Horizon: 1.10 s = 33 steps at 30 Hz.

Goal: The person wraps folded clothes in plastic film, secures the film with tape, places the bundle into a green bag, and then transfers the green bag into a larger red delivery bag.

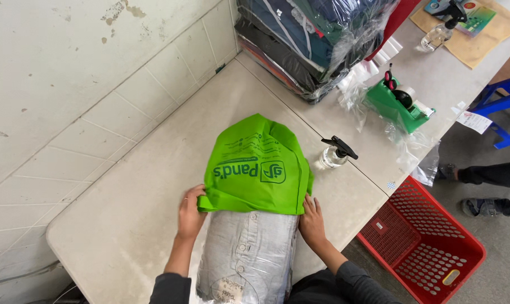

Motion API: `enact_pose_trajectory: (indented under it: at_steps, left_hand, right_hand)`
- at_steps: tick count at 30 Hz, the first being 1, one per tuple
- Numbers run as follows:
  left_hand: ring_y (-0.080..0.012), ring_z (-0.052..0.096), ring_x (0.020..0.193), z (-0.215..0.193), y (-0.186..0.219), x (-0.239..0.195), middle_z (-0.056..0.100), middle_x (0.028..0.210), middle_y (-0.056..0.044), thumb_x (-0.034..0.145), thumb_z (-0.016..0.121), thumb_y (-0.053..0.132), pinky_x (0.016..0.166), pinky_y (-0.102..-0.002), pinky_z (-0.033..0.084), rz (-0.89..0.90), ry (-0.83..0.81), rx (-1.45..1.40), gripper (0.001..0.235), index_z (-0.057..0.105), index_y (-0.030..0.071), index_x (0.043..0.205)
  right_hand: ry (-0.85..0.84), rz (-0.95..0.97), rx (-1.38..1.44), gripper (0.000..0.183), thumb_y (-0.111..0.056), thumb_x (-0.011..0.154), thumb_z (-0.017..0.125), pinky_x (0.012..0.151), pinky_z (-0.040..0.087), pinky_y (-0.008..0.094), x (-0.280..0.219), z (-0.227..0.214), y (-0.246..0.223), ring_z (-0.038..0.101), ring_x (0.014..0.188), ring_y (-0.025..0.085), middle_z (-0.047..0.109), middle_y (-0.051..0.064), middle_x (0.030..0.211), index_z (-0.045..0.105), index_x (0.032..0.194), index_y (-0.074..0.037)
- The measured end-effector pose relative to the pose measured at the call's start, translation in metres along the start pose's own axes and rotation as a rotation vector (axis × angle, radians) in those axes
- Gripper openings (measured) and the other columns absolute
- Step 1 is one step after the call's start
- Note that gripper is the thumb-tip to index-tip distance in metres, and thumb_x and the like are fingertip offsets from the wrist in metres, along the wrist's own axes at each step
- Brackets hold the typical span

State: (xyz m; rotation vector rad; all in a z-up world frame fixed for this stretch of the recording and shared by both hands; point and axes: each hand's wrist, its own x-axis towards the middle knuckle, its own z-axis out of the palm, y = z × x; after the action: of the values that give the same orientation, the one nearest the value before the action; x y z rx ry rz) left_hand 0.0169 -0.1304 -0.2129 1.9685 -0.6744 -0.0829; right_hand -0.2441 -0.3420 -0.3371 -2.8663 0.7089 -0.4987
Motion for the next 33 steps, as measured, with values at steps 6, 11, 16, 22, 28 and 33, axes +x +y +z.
enact_pose_trajectory:
  at_steps: [6,11,16,22,28,33]
  left_hand:
    - [-0.0164,0.054,0.087,0.019,-0.003,0.025,0.059,0.09,-0.011,0.082,0.054,-0.007,0.079,-0.038,0.045,-0.15,0.162,-0.394,0.026,0.057,0.005,0.104]
    - [-0.0137,0.054,0.063,0.02,-0.039,0.029,0.049,0.069,-0.004,0.072,0.068,-0.001,0.061,-0.026,0.042,-0.09,0.08,-0.43,0.037,0.046,0.007,0.1]
    - [-0.0303,0.058,0.071,0.021,-0.063,0.046,0.058,0.075,-0.009,0.058,0.07,-0.007,0.078,-0.04,0.044,0.248,-0.126,0.179,0.055,0.053,0.008,0.108]
    - [-0.0319,0.057,0.094,0.057,-0.103,0.012,0.059,0.098,-0.017,0.069,0.062,-0.011,0.083,-0.038,0.044,-0.091,-0.235,-0.132,0.047,0.057,0.007,0.112]
    - [-0.0234,0.053,0.109,0.091,-0.144,0.003,0.054,0.115,-0.017,0.085,0.045,-0.006,0.096,-0.033,0.043,0.166,-0.438,-0.167,0.041,0.049,-0.001,0.126]
    - [-0.0374,0.06,0.09,0.071,-0.144,-0.006,0.059,0.102,-0.027,0.079,0.058,0.001,0.082,-0.049,0.05,1.139,-0.839,-1.205,0.031,0.06,-0.002,0.109]
  right_hand:
    - [-0.039,-0.063,-0.019,0.047,-0.001,0.078,0.052,0.107,0.029,0.045,0.008,-0.007,-0.002,0.036,0.133,0.025,0.043,0.012,0.139,0.051,0.125,-0.005]
    - [-0.177,-0.106,-0.081,0.046,-0.006,0.075,0.053,0.109,0.027,0.048,0.005,-0.007,0.004,0.044,0.125,0.027,0.053,0.013,0.123,0.054,0.121,-0.004]
    - [-0.131,-0.107,0.123,0.045,-0.001,0.075,0.053,0.108,0.032,0.042,0.008,0.01,0.008,0.047,0.123,0.03,0.053,0.016,0.125,0.055,0.12,0.0]
    - [-0.145,0.045,0.405,0.033,-0.007,0.072,0.061,0.095,0.044,0.039,0.0,0.033,0.006,0.054,0.113,0.033,0.064,0.017,0.107,0.065,0.105,-0.002]
    - [-0.265,0.582,0.987,0.033,-0.016,0.08,0.047,0.089,0.045,0.034,0.024,0.051,-0.009,0.056,0.106,0.023,0.066,0.012,0.108,0.066,0.105,-0.006]
    - [-0.194,0.427,1.251,0.039,-0.014,0.088,0.048,0.107,0.036,0.029,0.033,0.046,-0.014,0.049,0.122,0.022,0.052,0.013,0.132,0.055,0.124,-0.001]
